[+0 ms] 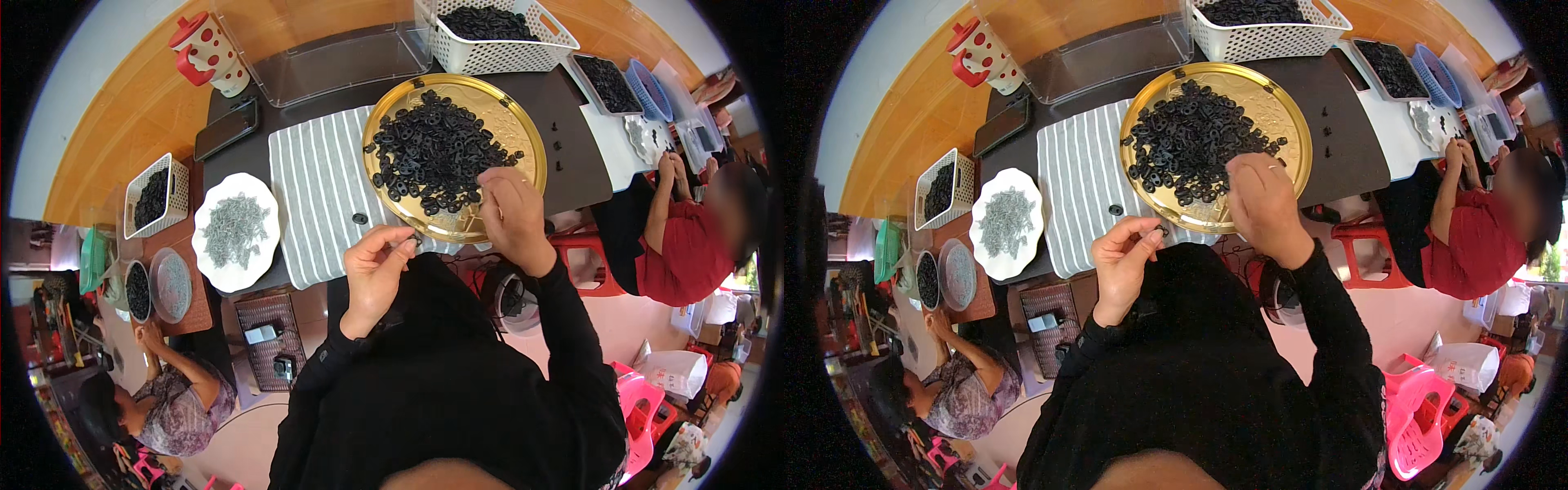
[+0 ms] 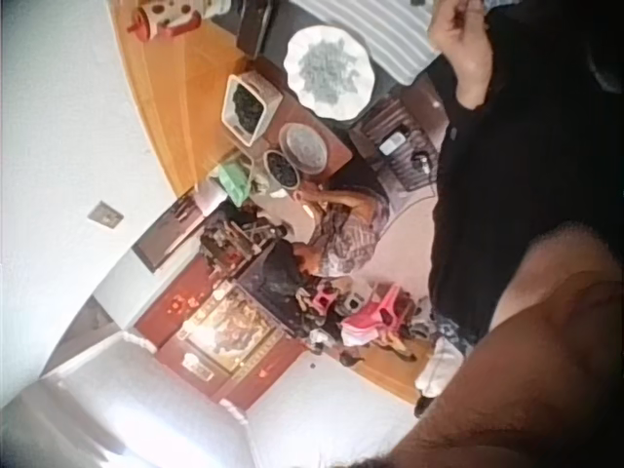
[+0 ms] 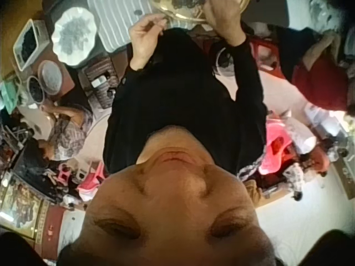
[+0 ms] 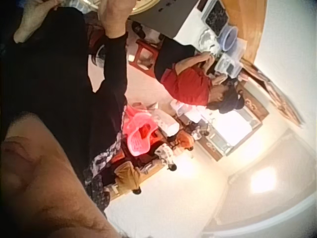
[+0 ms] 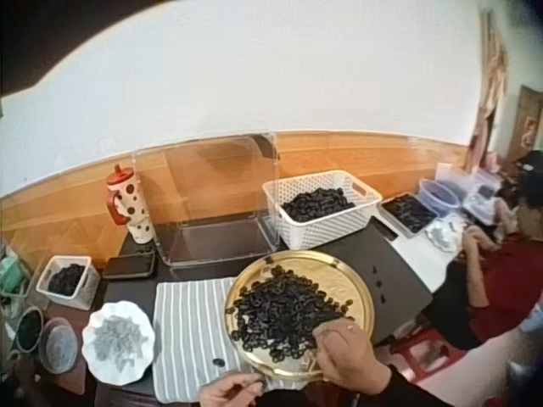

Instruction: The person picks up black plastic components from a tray, joins them with metal pins from a plate, and places the assembled units onto a striped cloth. They repeat this process, occasionally reaching into a white basket to retrieve more black components.

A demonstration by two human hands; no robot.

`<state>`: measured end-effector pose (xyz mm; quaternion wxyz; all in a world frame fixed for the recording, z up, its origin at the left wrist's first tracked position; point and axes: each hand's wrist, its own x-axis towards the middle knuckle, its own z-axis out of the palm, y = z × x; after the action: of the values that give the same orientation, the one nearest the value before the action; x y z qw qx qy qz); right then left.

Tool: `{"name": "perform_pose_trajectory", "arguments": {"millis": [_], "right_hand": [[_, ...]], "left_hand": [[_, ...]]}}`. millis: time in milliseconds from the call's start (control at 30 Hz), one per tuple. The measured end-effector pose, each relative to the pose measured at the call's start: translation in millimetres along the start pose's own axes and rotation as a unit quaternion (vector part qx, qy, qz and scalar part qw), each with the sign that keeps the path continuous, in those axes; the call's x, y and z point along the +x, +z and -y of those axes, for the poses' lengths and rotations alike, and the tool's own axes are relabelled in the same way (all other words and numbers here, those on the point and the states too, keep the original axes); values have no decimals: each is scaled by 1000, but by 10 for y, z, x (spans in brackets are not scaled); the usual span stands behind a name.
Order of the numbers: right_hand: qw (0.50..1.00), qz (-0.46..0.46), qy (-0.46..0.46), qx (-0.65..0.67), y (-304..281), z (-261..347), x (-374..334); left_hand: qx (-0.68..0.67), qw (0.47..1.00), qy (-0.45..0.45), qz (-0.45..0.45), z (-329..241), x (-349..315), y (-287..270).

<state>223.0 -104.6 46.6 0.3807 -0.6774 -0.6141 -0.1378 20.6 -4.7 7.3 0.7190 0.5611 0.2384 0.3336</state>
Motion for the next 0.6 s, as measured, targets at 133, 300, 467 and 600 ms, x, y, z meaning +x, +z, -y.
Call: {"name": "perform_pose_trajectory", "arguments": {"millis": [133,300,467,600], "right_hand": [[953,24,208,220,187,-27,-63],[814,-6,316,488,168,177,-101],[870,12,242,430,342,441,-191],[826,-6,292,483,425,524,-222]], "left_hand": [[-23,1000,2,13,60,84,36],[-29,999,-12,15,55,122,76],[-20,999,-2,28,-25,76,119],[-10,999,11,28,-54,48,91]]}}
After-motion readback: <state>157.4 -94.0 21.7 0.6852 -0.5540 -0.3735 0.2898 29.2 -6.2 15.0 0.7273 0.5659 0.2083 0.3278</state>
